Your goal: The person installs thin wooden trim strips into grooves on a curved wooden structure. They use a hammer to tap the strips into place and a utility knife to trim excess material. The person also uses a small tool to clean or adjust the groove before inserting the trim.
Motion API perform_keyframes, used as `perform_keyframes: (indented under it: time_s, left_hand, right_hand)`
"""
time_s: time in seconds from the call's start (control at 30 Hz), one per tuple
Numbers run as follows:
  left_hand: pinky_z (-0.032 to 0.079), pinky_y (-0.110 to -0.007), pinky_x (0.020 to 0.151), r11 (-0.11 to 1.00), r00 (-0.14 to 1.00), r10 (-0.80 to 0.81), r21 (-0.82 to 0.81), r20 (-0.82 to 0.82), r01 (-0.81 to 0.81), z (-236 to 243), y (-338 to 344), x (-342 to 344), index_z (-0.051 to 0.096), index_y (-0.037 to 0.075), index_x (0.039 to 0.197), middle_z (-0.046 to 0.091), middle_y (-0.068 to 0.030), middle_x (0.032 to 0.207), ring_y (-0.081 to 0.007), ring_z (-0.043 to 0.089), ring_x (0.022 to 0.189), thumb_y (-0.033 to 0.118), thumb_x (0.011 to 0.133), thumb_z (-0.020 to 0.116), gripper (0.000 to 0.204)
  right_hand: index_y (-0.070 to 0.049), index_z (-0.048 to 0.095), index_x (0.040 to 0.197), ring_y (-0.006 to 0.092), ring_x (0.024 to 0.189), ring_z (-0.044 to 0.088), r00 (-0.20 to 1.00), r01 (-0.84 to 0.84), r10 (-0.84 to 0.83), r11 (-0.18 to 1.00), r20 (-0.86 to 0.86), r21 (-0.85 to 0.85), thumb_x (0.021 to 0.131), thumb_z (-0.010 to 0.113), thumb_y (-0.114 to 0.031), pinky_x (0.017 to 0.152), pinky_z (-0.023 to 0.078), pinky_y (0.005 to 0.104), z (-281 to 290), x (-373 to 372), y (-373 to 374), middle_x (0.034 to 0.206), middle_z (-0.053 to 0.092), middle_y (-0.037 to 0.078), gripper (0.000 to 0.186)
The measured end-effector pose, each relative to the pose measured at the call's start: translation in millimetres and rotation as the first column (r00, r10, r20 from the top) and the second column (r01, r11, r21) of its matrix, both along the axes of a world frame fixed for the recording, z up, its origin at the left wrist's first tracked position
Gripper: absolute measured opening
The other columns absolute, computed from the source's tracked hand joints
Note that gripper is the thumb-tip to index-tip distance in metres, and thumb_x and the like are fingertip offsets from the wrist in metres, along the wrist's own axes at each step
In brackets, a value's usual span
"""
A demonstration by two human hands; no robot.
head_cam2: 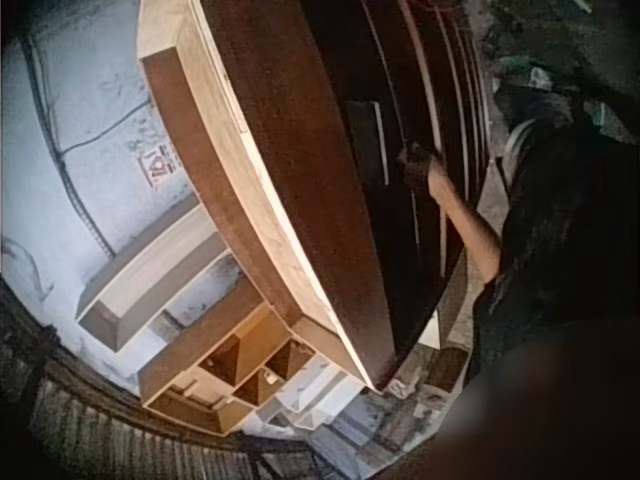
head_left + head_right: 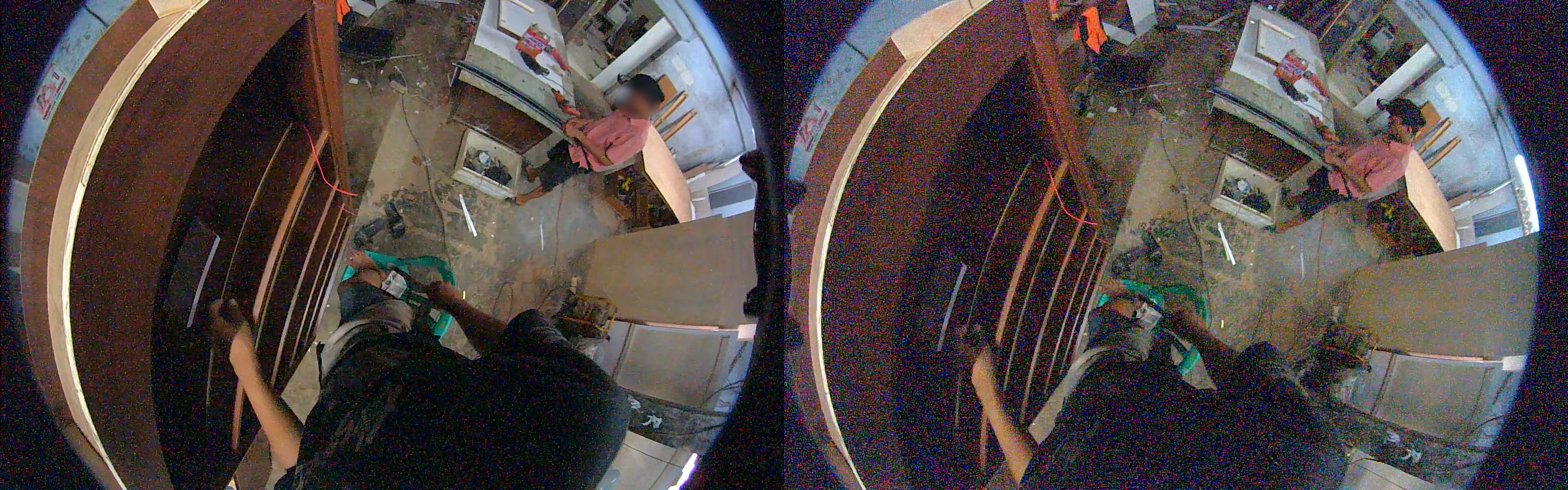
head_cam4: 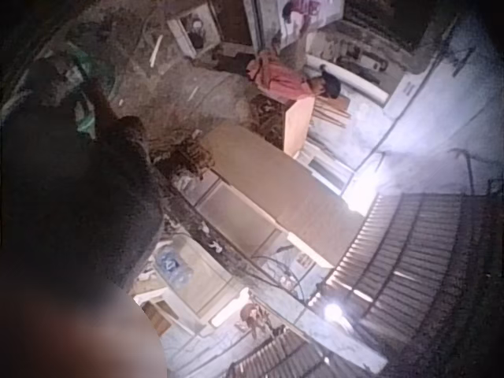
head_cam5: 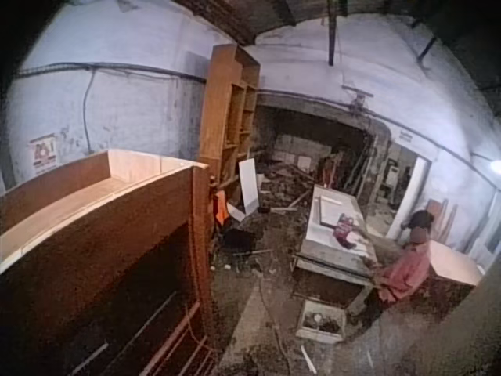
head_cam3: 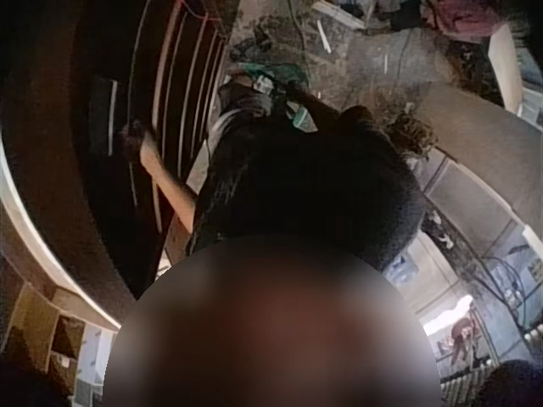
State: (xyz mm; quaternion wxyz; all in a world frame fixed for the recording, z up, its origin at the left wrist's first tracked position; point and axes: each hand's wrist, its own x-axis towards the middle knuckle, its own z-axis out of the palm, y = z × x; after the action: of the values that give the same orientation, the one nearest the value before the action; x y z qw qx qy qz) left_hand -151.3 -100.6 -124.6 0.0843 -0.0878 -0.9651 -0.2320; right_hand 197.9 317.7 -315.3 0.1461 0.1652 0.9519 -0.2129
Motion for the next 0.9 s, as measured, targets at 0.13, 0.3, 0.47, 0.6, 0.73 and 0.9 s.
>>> perform_keyframes:
  time_s: [0.13, 0.3, 0.47, 0.6, 0.73, 0.9]
  left_hand:
    - [0.049, -0.045, 0.079, 0.973, 0.961, 0.135, -0.215, 0.24, -0.084, 1, 21, 13, 0.051, 0.014, 0.131, 0.062, -0.0195, 0.118, -0.038, 0.061, 0.104, 0.044, 0.095, 0.053, 0.047]
    - [0.049, -0.044, 0.085, 0.973, 0.936, 0.214, -0.144, 0.278, -0.179, 34, 54, 29, 0.042, 0.018, 0.141, 0.054, -0.0185, 0.133, -0.0369, 0.057, 0.113, 0.047, 0.095, 0.052, 0.056]
    - [0.043, -0.043, 0.098, 0.993, 0.949, 0.122, -0.032, 0.29, -0.118, 39, 57, 25, 0.044, 0.012, 0.138, 0.052, -0.0193, 0.136, -0.0367, 0.052, 0.121, 0.042, 0.096, 0.054, 0.053]
    - [0.038, -0.043, 0.103, 0.992, 0.946, 0.126, -0.006, 0.298, -0.13, 19, 47, 14, 0.047, 0.008, 0.134, 0.053, -0.0192, 0.133, -0.0354, 0.05, 0.123, 0.036, 0.095, 0.058, 0.049]
    - [0.037, -0.041, 0.104, 0.984, 0.991, -0.04, 0.176, 0.124, 0.018, 11, 43, 7, 0.048, 0.007, 0.132, 0.054, -0.0169, 0.13, -0.0324, 0.05, 0.122, 0.027, 0.093, 0.063, 0.046]
    - [0.037, -0.041, 0.103, 0.96, 0.991, -0.06, 0.28, 0.121, 0.024, 13, 49, 6, 0.05, 0.006, 0.129, 0.055, -0.0156, 0.128, -0.0301, 0.05, 0.121, 0.02, 0.09, 0.066, 0.044]
  right_hand:
    - [-0.01, 0.046, 0.131, 0.0395, 0.102, 0.058, 0.969, -0.016, 0.02, 1.0, 0.246, -0.017, 0.086, 0.056, -0.022, 0.088, 0.044, 0.0496, 2, -10, 7, 0.112, 0.06, 0.021, 0.048]
    - [-0.014, 0.04, 0.144, 0.0416, 0.108, 0.056, 0.945, 0.069, -0.025, 0.99, 0.325, -0.123, 0.087, 0.055, -0.024, 0.099, 0.038, 0.0513, 43, -28, 6, 0.123, 0.059, 0.021, 0.059]
    - [-0.012, 0.049, 0.134, 0.0411, 0.104, 0.056, 0.971, -0.053, 0.057, 0.998, 0.231, -0.025, 0.085, 0.058, -0.024, 0.092, 0.041, 0.0527, 45, -24, 10, 0.118, 0.059, 0.021, 0.052]
    - [-0.01, 0.06, 0.116, 0.0345, 0.08, 0.068, 0.972, -0.134, 0.109, 0.985, 0.209, 0.108, 0.081, 0.059, -0.016, 0.063, 0.055, 0.0472, 18, -10, 10, 0.089, 0.067, 0.018, 0.036]
    - [-0.014, 0.057, 0.123, 0.0347, 0.082, 0.067, 0.986, -0.165, 0.155, 0.958, 0.062, 0.234, 0.082, 0.058, -0.017, 0.065, 0.056, 0.0471, 17, -5, 8, 0.089, 0.066, 0.017, 0.04]
    - [-0.009, 0.053, 0.129, 0.0397, 0.12, 0.05, 0.942, -0.049, 0.071, 0.996, 0.329, -0.074, 0.093, 0.048, -0.029, 0.102, 0.034, 0.0621, 39, -12, 9, 0.13, 0.053, 0.021, 0.042]
